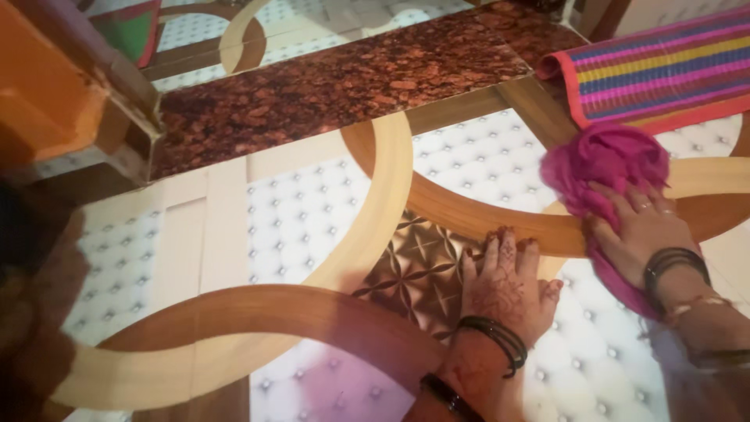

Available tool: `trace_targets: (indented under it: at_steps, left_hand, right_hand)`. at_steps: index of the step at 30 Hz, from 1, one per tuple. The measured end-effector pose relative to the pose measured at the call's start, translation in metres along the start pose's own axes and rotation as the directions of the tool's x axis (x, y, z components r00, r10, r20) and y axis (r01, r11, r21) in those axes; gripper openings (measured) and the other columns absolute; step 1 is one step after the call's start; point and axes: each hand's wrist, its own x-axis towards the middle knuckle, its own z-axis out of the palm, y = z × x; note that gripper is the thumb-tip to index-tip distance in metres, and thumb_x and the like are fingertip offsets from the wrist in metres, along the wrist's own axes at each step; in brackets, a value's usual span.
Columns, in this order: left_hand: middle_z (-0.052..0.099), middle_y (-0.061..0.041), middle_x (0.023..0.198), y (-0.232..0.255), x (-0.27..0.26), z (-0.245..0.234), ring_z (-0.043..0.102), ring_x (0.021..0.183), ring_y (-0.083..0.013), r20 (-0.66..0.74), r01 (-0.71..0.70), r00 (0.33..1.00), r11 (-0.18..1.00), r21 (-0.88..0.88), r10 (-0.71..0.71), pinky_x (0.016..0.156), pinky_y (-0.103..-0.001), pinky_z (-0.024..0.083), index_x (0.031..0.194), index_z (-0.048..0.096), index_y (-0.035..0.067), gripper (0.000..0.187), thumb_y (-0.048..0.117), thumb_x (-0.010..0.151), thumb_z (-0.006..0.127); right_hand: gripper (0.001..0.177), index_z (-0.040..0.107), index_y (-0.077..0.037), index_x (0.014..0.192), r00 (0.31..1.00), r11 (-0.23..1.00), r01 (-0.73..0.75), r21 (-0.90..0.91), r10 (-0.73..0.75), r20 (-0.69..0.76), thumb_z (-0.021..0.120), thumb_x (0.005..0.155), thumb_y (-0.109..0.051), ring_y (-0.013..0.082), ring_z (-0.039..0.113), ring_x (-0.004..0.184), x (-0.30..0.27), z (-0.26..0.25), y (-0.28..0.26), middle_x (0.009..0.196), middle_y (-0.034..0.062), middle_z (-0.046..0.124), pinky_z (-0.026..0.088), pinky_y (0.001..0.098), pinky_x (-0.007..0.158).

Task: The person wipes a patterned tiled floor using a pink cloth. They move the cloth back and forth across the surface, cleaning the area around a bed with a patterned bedspread.

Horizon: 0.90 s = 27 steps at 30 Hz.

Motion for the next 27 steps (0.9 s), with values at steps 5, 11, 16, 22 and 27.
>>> trace_targets:
  at_steps: [5, 11, 16, 22, 27]
  left_hand:
    - [0.027, -0.024, 0.164, -0.003, -0.013, -0.01, 0.021, 0.152, -0.0381, 0.053, 0.016, 0.998, 0.999, -0.028, -0.015, 0.12, -0.064, 0.008, 0.152, 0.041, 0.006, 0.073, 0.048, 0.095, 0.054]
    - [0.029, -0.021, 0.164, 0.003, -0.046, -0.015, 0.021, 0.153, -0.0385, 0.04, 0.037, 0.999, 0.999, -0.034, -0.036, 0.121, -0.064, 0.009, 0.154, 0.041, 0.007, 0.073, 0.048, 0.095, 0.055]
    - [0.029, -0.022, 0.164, -0.012, -0.078, -0.032, 0.022, 0.153, -0.037, -0.01, 0.065, 0.998, 0.997, 0.039, -0.065, 0.119, -0.065, 0.011, 0.152, 0.042, 0.008, 0.072, 0.046, 0.093, 0.057]
    - [0.028, -0.022, 0.165, -0.027, -0.119, -0.066, 0.025, 0.15, -0.0375, -0.023, 0.16, 0.987, 0.987, 0.006, -0.16, 0.116, -0.067, 0.014, 0.15, 0.044, 0.009, 0.068, 0.042, 0.092, 0.059]
    - [0.035, -0.021, 0.162, -0.037, -0.155, -0.082, 0.029, 0.15, -0.0395, -0.043, 0.207, 0.978, 0.978, 0.028, -0.206, 0.117, -0.067, 0.014, 0.146, 0.048, 0.009, 0.063, 0.04, 0.092, 0.06]
  right_hand:
    - [0.071, 0.036, -0.024, 0.158, 1.0, 0.978, 0.024, -0.206, -0.027, -0.01, 0.037, 0.094, -0.054, 0.0363, 0.031, 0.151, -0.036, 0.002, -0.006, 0.159, 0.0192, 0.041, 0.025, 0.0455, 0.122]
    - [0.069, 0.033, -0.027, 0.158, 0.998, 0.992, -0.033, -0.119, 0.038, 0.04, 0.033, 0.096, -0.057, 0.0394, 0.026, 0.15, -0.073, -0.026, -0.071, 0.159, 0.0203, 0.036, 0.02, 0.0443, 0.123]
    - [0.071, 0.034, -0.027, 0.158, 0.997, 0.992, 0.067, -0.108, -0.062, 0.043, 0.034, 0.095, -0.058, 0.0394, 0.025, 0.15, -0.093, -0.047, -0.131, 0.159, 0.0189, 0.036, 0.019, 0.0427, 0.123]
    - [0.072, 0.033, -0.022, 0.156, 0.978, 0.973, 0.199, -0.113, -0.19, 0.089, 0.036, 0.094, -0.059, 0.037, 0.022, 0.152, -0.112, -0.054, -0.185, 0.159, 0.0179, 0.034, 0.017, 0.0435, 0.123]
    - [0.073, 0.028, -0.026, 0.16, 0.952, 0.958, 0.243, -0.152, -0.206, 0.224, 0.042, 0.093, -0.055, 0.0359, 0.02, 0.153, -0.141, -0.074, -0.232, 0.162, 0.0176, 0.032, 0.016, 0.0432, 0.125]
